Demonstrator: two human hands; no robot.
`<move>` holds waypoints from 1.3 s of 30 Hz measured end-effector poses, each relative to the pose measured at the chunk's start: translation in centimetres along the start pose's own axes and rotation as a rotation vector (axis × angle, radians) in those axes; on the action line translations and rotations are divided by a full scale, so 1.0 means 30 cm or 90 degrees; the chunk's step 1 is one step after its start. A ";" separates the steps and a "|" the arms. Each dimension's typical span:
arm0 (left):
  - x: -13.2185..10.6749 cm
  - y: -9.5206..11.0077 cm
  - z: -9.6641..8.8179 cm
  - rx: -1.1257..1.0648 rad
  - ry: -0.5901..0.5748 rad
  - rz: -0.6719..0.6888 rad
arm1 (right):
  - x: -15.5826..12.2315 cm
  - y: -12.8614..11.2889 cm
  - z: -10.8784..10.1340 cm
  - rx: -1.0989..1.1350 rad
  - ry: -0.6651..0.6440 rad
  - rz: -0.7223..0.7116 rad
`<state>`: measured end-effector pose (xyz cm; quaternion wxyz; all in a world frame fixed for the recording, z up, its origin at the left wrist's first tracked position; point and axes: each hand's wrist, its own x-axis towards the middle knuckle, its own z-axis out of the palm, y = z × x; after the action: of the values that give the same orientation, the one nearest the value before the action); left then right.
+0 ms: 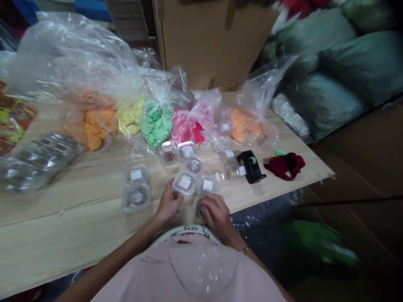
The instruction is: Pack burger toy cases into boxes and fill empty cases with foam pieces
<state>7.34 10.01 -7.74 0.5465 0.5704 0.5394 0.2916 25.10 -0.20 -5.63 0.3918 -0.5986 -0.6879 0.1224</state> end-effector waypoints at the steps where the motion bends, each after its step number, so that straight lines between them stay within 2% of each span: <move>1: -0.007 -0.008 -0.023 0.049 0.018 0.015 | -0.004 0.024 -0.003 -0.016 0.043 0.043; 2: -0.015 -0.008 -0.043 0.129 0.046 0.061 | -0.005 0.048 -0.003 -0.029 0.075 0.087; 4: -0.029 0.012 -0.066 0.321 0.081 0.224 | 0.000 0.087 0.003 -0.035 0.109 0.157; 6: -0.032 0.049 -0.065 0.509 0.013 0.377 | 0.012 0.108 0.013 -0.019 0.108 0.187; 7: -0.030 0.068 -0.060 0.590 -0.045 0.413 | 0.017 0.113 0.018 -0.010 0.101 0.191; 8: -0.027 0.086 -0.055 0.658 -0.097 0.419 | 0.019 0.116 0.021 -0.004 0.093 0.198; 10: -0.025 0.115 -0.051 0.759 -0.154 0.361 | 0.016 0.121 0.023 0.004 0.073 0.232; 13: -0.047 0.146 -0.065 0.817 -0.183 0.251 | 0.008 0.137 0.013 0.048 0.009 0.252; 15: -0.068 0.166 -0.076 0.826 -0.154 0.229 | 0.023 0.141 0.000 0.088 -0.070 0.199; 16: -0.075 0.176 -0.079 0.828 -0.128 0.246 | 0.041 0.136 -0.008 0.101 -0.111 0.157; 18: -0.072 0.193 -0.075 0.831 -0.120 0.350 | 0.093 0.111 -0.025 0.106 -0.181 0.066; 19: -0.062 0.198 -0.068 0.826 -0.157 0.418 | 0.122 0.094 -0.035 0.103 -0.205 0.023; 21: -0.028 0.198 -0.049 0.793 -0.293 0.504 | 0.165 0.063 -0.060 0.098 -0.234 -0.046; 23: 0.014 0.190 -0.031 0.756 -0.380 0.476 | 0.168 0.065 -0.095 0.079 -0.182 -0.063; 24: 0.033 0.184 -0.024 0.741 -0.380 0.431 | 0.150 0.084 -0.117 0.047 -0.101 -0.042; 27: 0.073 0.168 -0.005 0.713 -0.280 0.299 | 0.040 0.205 -0.179 -0.145 0.242 0.131; 28: 0.079 0.164 0.001 0.711 -0.240 0.268 | -0.002 0.253 -0.193 -0.203 0.307 0.198; 29: 0.082 0.162 0.008 0.712 -0.206 0.242 | -0.038 0.296 -0.199 -0.231 0.323 0.250; 31: 0.079 0.162 0.022 0.719 -0.156 0.211 | -0.083 0.351 -0.189 -0.215 0.279 0.306; 33: 0.068 0.165 0.035 0.730 -0.109 0.214 | -0.087 0.352 -0.153 -0.153 0.258 0.317; 35: 0.051 0.167 0.052 0.741 -0.075 0.283 | -0.066 0.315 -0.108 -0.107 0.275 0.307; 36: 0.042 0.167 0.063 0.741 -0.092 0.354 | -0.052 0.291 -0.087 -0.087 0.278 0.298; 37: 0.033 0.164 0.079 0.734 -0.145 0.443 | -0.040 0.270 -0.070 -0.067 0.273 0.291; 39: 0.020 0.154 0.123 0.702 -0.318 0.617 | -0.018 0.245 -0.052 -0.025 0.245 0.280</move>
<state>12.26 10.26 -4.42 0.1008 0.9810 0.1578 0.0501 31.50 0.69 -9.50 0.4676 -0.7531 -0.4566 0.0755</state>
